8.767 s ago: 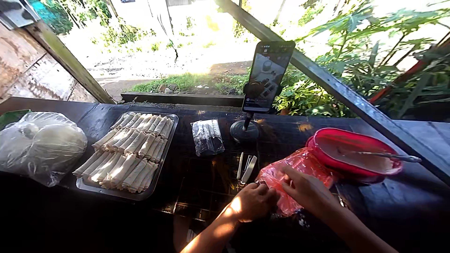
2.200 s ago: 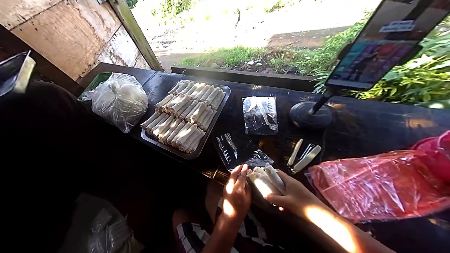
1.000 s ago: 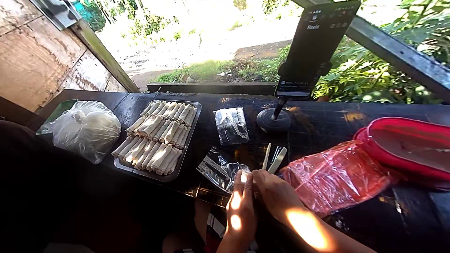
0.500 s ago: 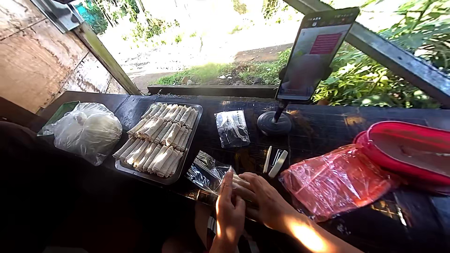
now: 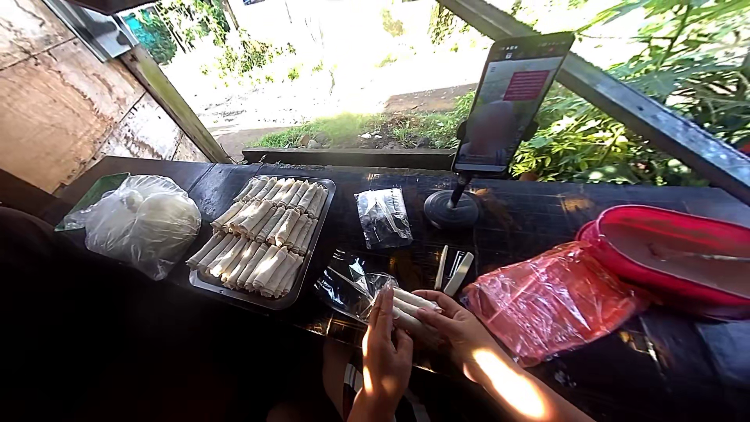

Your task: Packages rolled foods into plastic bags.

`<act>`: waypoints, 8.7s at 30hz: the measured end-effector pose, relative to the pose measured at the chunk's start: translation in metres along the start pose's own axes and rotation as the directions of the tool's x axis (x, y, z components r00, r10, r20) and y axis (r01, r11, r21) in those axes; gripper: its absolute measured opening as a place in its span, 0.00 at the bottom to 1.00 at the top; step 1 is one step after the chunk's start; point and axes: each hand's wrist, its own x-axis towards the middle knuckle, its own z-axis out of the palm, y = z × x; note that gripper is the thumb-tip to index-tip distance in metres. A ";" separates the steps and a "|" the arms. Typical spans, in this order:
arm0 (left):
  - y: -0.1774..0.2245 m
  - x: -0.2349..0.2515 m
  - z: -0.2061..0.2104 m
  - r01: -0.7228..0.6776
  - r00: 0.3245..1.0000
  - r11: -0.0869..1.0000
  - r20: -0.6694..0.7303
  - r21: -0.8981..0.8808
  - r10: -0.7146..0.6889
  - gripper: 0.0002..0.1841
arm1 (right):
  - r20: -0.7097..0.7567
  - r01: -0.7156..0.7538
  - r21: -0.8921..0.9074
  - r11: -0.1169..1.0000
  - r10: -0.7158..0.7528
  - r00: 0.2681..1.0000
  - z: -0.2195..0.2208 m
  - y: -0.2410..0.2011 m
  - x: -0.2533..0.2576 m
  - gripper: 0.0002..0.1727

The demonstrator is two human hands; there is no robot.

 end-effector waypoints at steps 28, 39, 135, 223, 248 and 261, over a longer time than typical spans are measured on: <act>-0.026 0.000 -0.005 -0.354 0.933 0.865 0.192 0.356 0.303 0.33 | 0.118 -0.021 0.106 0.994 0.008 0.993 0.005 0.005 0.001 0.28; -0.016 0.007 -0.004 -0.279 0.946 0.889 0.262 0.363 0.190 0.31 | 0.048 0.212 -0.012 0.977 -0.211 0.976 0.014 0.024 -0.002 0.28; -0.022 0.102 -0.052 0.375 0.791 0.762 0.247 0.529 -0.560 0.21 | 0.276 0.363 -0.863 0.350 -0.274 0.921 -0.016 -0.002 0.017 0.19; -0.047 0.091 -0.044 0.118 0.908 0.966 0.368 0.231 -0.199 0.32 | 0.271 0.444 -0.825 0.350 -0.444 0.854 -0.008 0.010 0.043 0.15; -0.025 0.086 -0.065 0.303 0.767 0.807 0.373 0.507 -0.522 0.21 | 0.311 0.429 -0.890 0.157 -0.478 0.821 -0.017 0.013 0.027 0.11; -0.052 0.063 -0.080 0.333 0.859 0.938 0.380 0.091 -0.342 0.20 | 0.413 0.600 -0.799 0.035 -0.694 0.590 -0.032 0.033 0.035 0.12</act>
